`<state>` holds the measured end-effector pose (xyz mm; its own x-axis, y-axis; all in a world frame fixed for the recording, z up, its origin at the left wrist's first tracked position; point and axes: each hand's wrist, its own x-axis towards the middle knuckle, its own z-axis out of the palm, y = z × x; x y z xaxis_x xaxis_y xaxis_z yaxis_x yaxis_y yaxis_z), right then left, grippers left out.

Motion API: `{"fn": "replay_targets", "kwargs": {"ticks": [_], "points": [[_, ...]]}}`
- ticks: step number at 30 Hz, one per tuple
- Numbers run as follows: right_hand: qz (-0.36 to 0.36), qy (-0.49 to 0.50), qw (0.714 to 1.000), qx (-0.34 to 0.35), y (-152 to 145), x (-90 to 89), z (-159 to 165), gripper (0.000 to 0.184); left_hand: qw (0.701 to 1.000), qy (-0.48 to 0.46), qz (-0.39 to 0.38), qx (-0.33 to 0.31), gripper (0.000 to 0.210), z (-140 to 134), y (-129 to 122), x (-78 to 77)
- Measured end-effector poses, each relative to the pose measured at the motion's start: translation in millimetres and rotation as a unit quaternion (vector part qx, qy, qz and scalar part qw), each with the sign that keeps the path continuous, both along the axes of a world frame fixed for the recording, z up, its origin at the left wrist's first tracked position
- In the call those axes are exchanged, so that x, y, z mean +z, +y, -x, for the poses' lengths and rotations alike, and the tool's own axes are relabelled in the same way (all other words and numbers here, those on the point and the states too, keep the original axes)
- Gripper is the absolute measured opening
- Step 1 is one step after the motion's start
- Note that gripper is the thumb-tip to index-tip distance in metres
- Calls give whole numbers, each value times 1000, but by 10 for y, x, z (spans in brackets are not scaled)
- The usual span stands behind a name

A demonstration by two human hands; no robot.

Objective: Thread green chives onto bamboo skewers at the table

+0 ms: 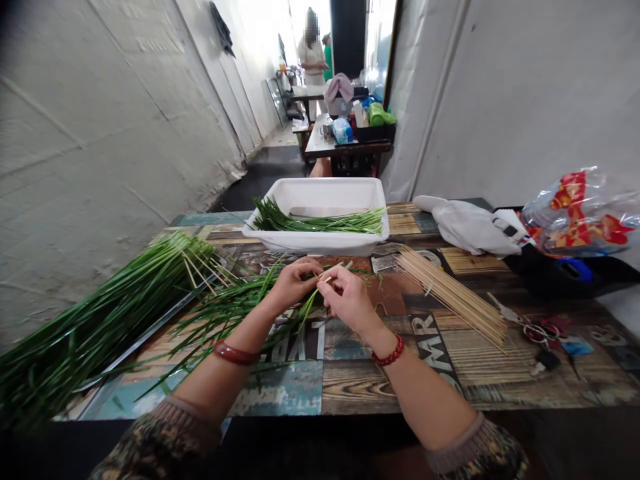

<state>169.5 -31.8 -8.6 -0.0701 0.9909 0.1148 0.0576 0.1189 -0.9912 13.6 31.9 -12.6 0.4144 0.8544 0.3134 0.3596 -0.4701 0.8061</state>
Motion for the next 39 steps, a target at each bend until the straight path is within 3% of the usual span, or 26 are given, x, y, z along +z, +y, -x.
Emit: {"fn": "replay_targets", "kwargs": {"ticks": [3,7,10,22,39], "points": [[7,5,1000,-7,-2,-1,15,18,991,-104,78,4,16,95,-96,41],[19,18,1000,-5,-9,-11,38,18,971,-135,196,28,27,166,-272,99],[9,3,1000,-1,-11,-35,55,20,960,-157,228,40,31,179,-346,148],[-4,-60,998,-3,-50,-98,60,23,945,-196,262,31,23,183,-375,85],[18,-25,999,13,-78,-20,74,28,959,-201,194,43,15,213,-398,91]]}}
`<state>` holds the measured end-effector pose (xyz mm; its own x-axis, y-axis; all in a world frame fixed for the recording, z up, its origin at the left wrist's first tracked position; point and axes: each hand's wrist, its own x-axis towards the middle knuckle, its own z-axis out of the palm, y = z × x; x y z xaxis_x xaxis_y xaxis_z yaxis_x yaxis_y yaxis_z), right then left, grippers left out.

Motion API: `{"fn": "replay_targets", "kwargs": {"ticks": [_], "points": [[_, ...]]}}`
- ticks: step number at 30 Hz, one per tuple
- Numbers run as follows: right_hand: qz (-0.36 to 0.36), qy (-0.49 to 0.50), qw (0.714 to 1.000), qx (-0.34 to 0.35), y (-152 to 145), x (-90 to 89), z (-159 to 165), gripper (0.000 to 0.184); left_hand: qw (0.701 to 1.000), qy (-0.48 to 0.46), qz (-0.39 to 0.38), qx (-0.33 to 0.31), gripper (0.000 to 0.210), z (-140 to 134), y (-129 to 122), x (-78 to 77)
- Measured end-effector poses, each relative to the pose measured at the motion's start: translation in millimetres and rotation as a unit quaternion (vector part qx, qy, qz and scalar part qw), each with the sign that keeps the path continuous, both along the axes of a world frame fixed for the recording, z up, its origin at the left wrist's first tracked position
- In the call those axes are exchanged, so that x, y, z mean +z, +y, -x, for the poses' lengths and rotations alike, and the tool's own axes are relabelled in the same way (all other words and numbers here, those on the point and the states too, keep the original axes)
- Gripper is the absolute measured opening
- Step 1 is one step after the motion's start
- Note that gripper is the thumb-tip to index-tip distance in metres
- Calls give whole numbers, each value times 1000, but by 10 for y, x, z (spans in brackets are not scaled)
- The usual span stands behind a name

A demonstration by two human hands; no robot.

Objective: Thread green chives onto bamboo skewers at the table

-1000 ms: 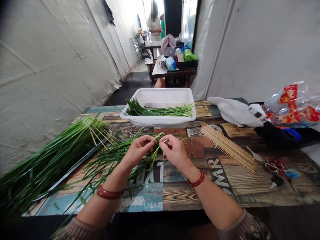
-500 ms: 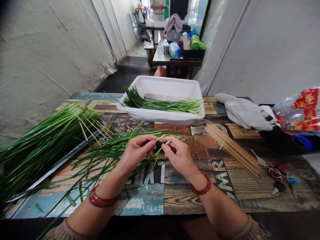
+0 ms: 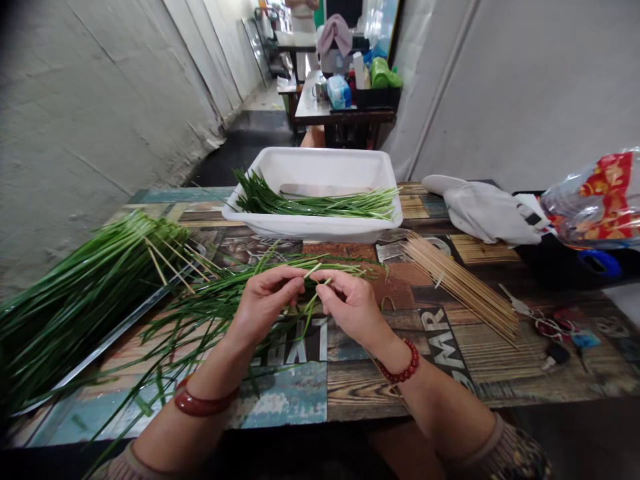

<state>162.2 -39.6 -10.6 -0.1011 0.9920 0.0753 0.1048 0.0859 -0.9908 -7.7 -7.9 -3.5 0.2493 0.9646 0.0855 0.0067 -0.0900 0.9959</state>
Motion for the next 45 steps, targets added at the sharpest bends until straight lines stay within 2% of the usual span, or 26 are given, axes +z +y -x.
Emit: {"fn": "replay_targets", "kwargs": {"ticks": [9,16,25,35,45], "points": [[17,24,1000,8,15,14,-8,25,998,52,-45,4,16,9,15,-13],[41,65,997,31,21,68,-24,41,994,75,-77,1,15,31,21,-25],[21,43,998,31,3,34,-35,48,991,85,-104,-4,16,50,14,-18],[0,0,1000,19,-4,61,-24,39,985,101,-138,-6,12,54,14,-14],[-14,-12,1000,17,-1,32,-20,32,991,91,-98,-21,16,51,4,-19]]}}
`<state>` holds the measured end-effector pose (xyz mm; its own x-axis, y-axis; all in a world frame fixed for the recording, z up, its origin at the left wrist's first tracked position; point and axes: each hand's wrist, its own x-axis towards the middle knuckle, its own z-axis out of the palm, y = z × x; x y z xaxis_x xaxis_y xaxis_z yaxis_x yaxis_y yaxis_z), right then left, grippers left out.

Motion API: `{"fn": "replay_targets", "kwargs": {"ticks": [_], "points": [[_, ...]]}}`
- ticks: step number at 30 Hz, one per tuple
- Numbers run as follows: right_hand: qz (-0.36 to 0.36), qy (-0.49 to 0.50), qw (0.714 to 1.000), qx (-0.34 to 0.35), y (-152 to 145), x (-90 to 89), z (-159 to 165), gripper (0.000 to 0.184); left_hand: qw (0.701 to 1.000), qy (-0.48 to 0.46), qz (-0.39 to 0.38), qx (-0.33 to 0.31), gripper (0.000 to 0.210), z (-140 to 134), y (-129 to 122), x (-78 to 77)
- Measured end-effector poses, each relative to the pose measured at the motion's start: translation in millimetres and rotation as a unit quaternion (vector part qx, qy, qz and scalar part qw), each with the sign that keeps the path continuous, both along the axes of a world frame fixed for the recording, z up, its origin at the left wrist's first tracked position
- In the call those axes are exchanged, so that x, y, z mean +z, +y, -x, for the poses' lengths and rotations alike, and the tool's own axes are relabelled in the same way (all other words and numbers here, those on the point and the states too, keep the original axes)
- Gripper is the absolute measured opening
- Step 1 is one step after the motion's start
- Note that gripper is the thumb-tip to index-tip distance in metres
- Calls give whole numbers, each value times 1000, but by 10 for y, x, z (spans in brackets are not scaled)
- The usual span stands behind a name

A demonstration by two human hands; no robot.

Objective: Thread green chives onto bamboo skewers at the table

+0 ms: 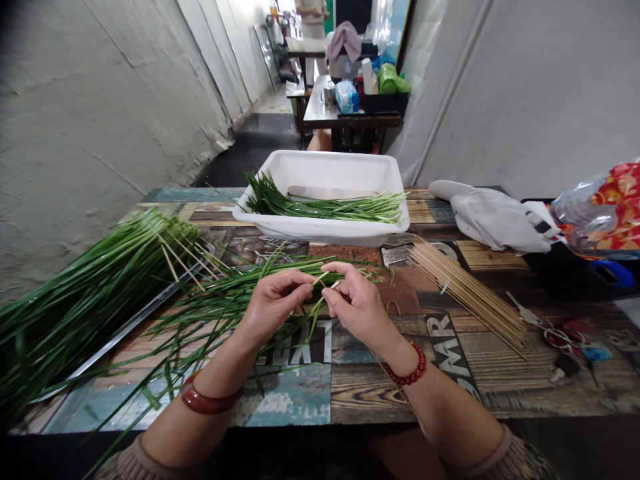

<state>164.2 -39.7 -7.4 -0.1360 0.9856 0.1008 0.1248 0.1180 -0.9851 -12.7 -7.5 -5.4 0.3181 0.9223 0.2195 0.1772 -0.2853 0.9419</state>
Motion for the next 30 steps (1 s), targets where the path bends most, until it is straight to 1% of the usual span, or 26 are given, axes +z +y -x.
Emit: {"fn": "replay_targets", "kwargs": {"ticks": [8,14,18,23,24,25,27,28,30], "points": [[-4,-7,1000,-3,-1,-22,13,26,1000,-14,27,-8,19,-8,-11,3],[-12,-5,1000,-15,19,-44,22,18,999,17,8,-50,17,-53,-36,47],[-12,-9,1000,-8,36,-72,3,22,998,24,15,-52,18,-59,-38,56],[-10,-10,999,31,23,-60,-26,36,989,-8,99,-107,32,-34,-47,20],[-7,-7,999,41,20,-51,-29,38,988,-4,106,-111,33,-25,-44,13],[-5,-2,999,48,20,-41,-31,39,989,5,100,-105,32,-16,-38,7],[-3,9,999,49,24,-24,-34,38,995,30,63,-72,29,-1,-22,7],[-4,12,999,43,28,-18,-35,37,997,42,39,-56,27,3,-14,11],[-5,11,1000,23,35,-14,-36,31,998,55,-2,-43,24,2,-4,26]]}}
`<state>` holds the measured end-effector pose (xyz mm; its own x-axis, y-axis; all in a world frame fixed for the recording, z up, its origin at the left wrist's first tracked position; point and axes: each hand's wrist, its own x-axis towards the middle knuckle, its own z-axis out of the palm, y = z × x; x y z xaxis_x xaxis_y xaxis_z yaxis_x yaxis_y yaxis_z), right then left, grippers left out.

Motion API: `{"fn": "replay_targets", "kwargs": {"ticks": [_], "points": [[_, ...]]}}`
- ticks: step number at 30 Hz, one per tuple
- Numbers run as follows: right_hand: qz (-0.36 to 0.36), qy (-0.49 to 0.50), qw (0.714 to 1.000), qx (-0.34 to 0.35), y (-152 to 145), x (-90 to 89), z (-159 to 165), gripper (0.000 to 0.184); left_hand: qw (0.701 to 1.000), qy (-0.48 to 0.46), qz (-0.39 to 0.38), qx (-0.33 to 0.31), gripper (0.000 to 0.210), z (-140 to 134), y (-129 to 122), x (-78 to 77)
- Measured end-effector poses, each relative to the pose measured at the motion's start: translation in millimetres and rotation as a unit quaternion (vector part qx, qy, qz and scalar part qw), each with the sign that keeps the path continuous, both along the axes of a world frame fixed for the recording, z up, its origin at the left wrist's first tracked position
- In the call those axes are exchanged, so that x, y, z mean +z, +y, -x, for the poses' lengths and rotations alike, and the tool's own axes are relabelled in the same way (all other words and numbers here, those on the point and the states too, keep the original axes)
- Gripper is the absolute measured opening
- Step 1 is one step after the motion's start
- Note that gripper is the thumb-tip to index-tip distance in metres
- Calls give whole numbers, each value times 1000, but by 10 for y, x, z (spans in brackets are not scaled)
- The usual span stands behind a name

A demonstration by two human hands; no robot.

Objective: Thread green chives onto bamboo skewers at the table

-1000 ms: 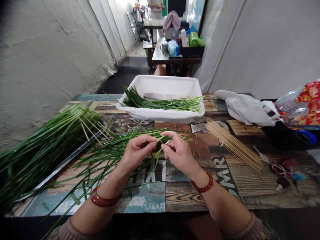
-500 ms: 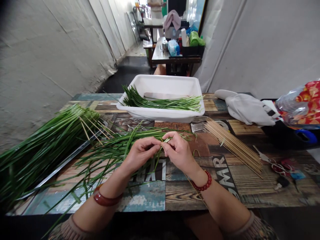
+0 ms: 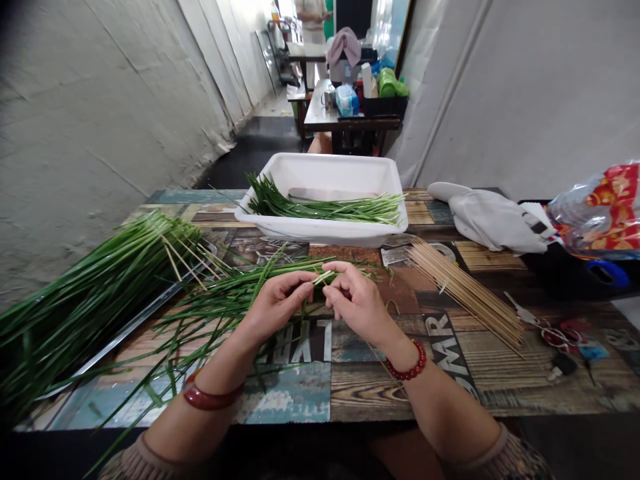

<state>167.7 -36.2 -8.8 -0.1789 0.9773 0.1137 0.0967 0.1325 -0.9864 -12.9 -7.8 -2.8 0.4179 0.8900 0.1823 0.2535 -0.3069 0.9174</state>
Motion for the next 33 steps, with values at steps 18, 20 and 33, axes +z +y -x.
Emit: {"fn": "replay_targets", "kwargs": {"ticks": [18,20,33], "points": [[39,19,999,18,38,-104,40,33,990,56,-119,52,16,-7,28,-53],[45,24,999,20,28,-112,49,33,990,62,-119,38,17,-18,21,-60],[79,-44,995,34,90,-149,-18,24,974,56,-148,164,18,164,219,-115]]}}
